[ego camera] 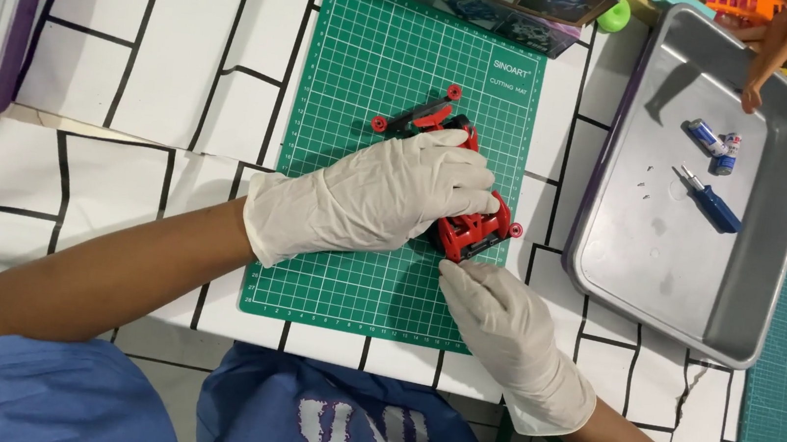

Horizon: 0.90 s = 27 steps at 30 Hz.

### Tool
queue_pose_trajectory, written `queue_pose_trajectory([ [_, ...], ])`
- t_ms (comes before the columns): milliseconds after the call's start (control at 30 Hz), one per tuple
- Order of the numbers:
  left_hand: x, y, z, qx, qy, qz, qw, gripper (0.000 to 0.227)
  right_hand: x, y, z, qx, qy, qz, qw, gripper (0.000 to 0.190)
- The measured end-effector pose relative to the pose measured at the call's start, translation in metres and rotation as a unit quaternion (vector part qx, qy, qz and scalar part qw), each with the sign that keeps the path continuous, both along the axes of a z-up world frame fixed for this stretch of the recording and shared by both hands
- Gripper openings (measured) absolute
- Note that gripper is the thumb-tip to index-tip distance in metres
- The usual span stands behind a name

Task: The person assembles a model car on a green cutting mat. They attach black and red plastic parts to the chassis, use a screwdriver to tighten screws, and attach red wheels to the vehicle.

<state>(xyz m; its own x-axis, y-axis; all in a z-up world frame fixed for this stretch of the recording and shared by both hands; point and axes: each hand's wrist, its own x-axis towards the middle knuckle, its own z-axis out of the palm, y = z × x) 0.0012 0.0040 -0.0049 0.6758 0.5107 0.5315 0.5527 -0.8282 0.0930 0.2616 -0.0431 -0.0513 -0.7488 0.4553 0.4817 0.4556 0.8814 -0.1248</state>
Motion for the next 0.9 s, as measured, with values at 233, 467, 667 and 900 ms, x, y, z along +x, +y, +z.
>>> queue_pose_trajectory([
  [233,-0.002,-0.001,0.006,-0.016,-0.009,-0.014,1.0,0.032,-0.01,0.0,0.019,-0.003,-0.001,0.031,1.0,0.041],
  [467,-0.004,-0.002,0.006,-0.034,-0.008,-0.018,0.999,0.037,-0.02,-0.003,0.042,-0.122,0.102,0.011,0.987,0.034],
  [667,-0.004,-0.001,0.006,-0.028,-0.003,-0.017,0.999,0.037,-0.02,-0.003,0.045,-0.129,0.124,0.008,0.984,0.021],
  [900,-0.005,-0.001,0.005,-0.012,-0.005,-0.014,1.0,0.038,-0.019,-0.003,0.039,-0.125,0.115,0.003,0.986,0.025],
])
